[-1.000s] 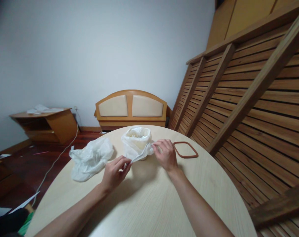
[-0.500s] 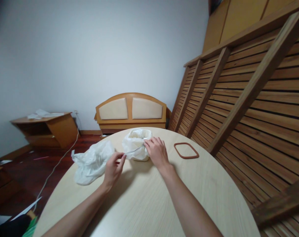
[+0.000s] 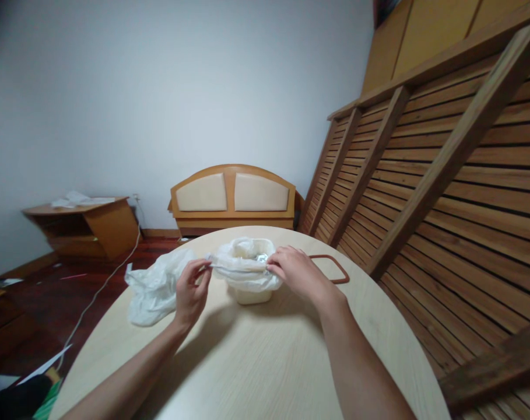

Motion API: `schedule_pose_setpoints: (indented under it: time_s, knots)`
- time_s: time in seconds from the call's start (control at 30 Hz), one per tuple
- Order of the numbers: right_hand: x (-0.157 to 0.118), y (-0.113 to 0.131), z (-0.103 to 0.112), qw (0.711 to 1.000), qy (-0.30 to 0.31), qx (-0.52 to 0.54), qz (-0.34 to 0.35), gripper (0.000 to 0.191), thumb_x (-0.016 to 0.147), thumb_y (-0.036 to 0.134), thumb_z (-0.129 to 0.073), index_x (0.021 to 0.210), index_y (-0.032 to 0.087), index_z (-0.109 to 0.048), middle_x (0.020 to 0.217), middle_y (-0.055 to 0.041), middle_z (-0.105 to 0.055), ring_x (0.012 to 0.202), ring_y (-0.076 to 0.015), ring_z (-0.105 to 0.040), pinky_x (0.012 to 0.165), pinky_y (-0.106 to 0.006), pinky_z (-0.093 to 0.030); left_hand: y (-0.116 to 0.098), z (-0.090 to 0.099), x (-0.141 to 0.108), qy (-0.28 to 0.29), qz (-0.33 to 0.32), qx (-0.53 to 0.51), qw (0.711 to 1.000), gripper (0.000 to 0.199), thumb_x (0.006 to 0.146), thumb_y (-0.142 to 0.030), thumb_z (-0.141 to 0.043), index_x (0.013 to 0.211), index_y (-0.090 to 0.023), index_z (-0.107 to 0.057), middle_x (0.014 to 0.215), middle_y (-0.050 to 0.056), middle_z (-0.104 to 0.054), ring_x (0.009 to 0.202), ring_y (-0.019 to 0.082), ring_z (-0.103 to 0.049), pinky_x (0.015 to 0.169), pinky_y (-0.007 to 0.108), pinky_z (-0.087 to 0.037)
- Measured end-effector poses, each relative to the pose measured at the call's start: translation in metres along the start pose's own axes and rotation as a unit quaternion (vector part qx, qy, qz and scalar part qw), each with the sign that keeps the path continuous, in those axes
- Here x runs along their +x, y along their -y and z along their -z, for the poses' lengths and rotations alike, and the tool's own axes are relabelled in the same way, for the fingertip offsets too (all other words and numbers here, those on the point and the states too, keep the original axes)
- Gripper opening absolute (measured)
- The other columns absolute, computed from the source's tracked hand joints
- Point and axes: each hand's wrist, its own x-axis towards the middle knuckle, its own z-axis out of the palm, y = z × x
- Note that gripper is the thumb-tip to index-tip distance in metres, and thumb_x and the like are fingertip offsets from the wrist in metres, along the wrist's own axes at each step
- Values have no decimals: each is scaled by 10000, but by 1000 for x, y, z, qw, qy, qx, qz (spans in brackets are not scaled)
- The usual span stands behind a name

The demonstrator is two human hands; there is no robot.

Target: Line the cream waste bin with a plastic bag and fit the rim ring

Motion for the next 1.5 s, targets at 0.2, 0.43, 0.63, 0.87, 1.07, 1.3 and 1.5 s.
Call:
schedule_pose_setpoints:
  time_s: [0.2, 0.43, 0.63, 0.87, 1.07, 1.3, 1.5]
  knots:
    - [-13, 15, 24, 1000, 12, 8, -24, 183, 973, 260, -611, 995, 233, -791, 982, -60, -764, 884, -203, -685, 769, -289, -477, -37, -24, 38, -11, 38, -76, 996, 156, 902, -306, -636, 982, -190, -703, 1060, 78, -698, 1056, 212, -665, 1024, 396, -505]
    - [-14, 38, 43, 998, -51, -24, -17, 160, 975, 244, -617, 964, 201, -771, 942, -59, -749, 883, -206, -677, 806, -317, -487, -77, -46, 47, 117, 113, -209, 964, 163, 877, -310, -645, 925, -161, -693, 959, 90, -750, 936, 206, -703, 891, 324, -541]
    - [-10, 38, 33, 998, -54, -12, -16, 171, 936, 185, -647, 1079, 209, -738, 1009, -65, -760, 935, -226, -692, 835, -340, -506, -95, -33, 38, 308, 14, -149, 939, 155, 849, -121, -564, 891, -174, -704, 890, 45, -741, 873, 168, -679, 847, 274, -508]
    - [-5, 35, 20, 995, 13, 71, 74, 288, 974, 179, -581, 1220, 268, -703, 1089, -45, -766, 991, -198, -684, 867, -310, -495, -103, -16, 49, 395, -54, -107, 911, 224, 813, -46, -523, 891, -175, -689, 895, 33, -740, 850, 152, -667, 808, 254, -497]
    - [-3, 38, 18, 997, 28, 28, 62, 140, 961, 177, -607, 960, 197, -746, 970, -56, -762, 928, -204, -676, 839, -310, -475, -108, -6, 59, 381, 10, -97, 919, 215, 800, -91, -530, 913, -171, -696, 885, 39, -745, 822, 161, -706, 756, 252, -534]
    - [-7, 51, 23, 996, 9, 15, 88, 96, 936, 189, -656, 969, 208, -744, 953, -35, -753, 909, -195, -675, 837, -319, -459, -63, -13, 69, 196, 131, -18, 972, 319, 897, -386, -603, 1115, -172, -695, 1007, 110, -767, 890, 224, -736, 692, 288, -569]
    - [-7, 63, 19, 991, 33, 16, 130, 119, 953, 224, -657, 1000, 231, -766, 948, -32, -756, 881, -183, -672, 829, -310, -452, -31, -28, 61, 252, 185, -72, 947, 500, 908, -447, -631, 1349, -211, -626, 1286, 153, -703, 1169, 283, -675, 930, 414, -560]
